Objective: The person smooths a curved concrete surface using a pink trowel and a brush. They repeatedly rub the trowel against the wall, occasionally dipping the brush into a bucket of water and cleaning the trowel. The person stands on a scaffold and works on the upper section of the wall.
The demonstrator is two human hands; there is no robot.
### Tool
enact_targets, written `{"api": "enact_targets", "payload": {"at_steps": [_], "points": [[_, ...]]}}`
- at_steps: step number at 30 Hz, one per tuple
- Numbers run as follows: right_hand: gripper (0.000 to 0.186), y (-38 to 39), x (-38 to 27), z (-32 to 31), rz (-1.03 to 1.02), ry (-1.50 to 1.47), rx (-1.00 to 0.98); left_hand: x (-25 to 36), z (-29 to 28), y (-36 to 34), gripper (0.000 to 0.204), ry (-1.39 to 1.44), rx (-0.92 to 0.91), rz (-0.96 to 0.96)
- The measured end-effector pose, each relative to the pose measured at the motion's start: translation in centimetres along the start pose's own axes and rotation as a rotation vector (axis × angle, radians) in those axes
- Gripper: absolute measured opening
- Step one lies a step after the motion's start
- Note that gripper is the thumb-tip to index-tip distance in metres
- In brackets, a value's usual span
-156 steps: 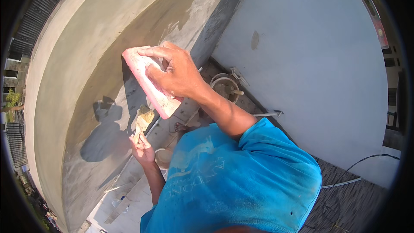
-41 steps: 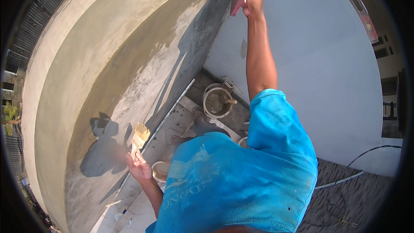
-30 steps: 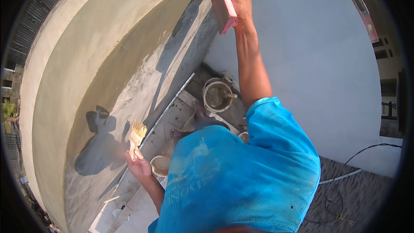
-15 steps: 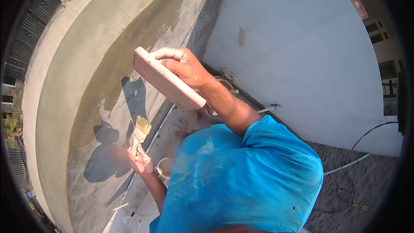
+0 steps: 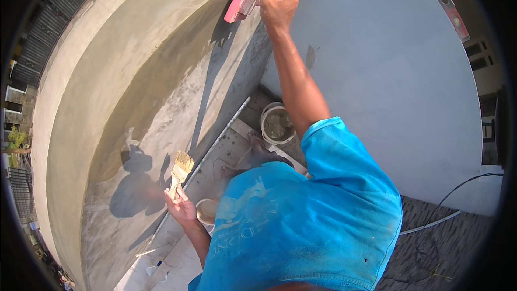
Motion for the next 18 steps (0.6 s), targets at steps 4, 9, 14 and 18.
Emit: {"api": "enact_targets", "payload": {"at_steps": [4, 9, 14, 18], "points": [[0.027, 6.8, 0.8, 2.2, -0.074, -0.032, -0.03, -0.7, 0.3, 0.0, 0.026, -0.011, 0.031, -0.041], [0.033, 18.9, -3.2, 1.9, -0.089, -0.045, -0.388, -0.8, 1.8, 0.0, 0.026, -0.014, 0.037, -0.052], [0.034, 4.7, -0.6, -0.4, 0.219, -0.45, 0.036, -0.1, 1.3, 0.2, 0.026, -0.011, 0.072, -0.026], [0.031, 1.1, 1.1, 0.7, 0.235, -0.396, 0.095, -0.1, 0.3, 0.3, 0.027, 0.037, 0.031, -0.043]]}}
Point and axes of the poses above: each hand's wrist, its own y-axis away from the middle knuckle, its own z-axis out of the palm, x = y × z, the point moved 1 cm from there along -y, towards the middle knuckle
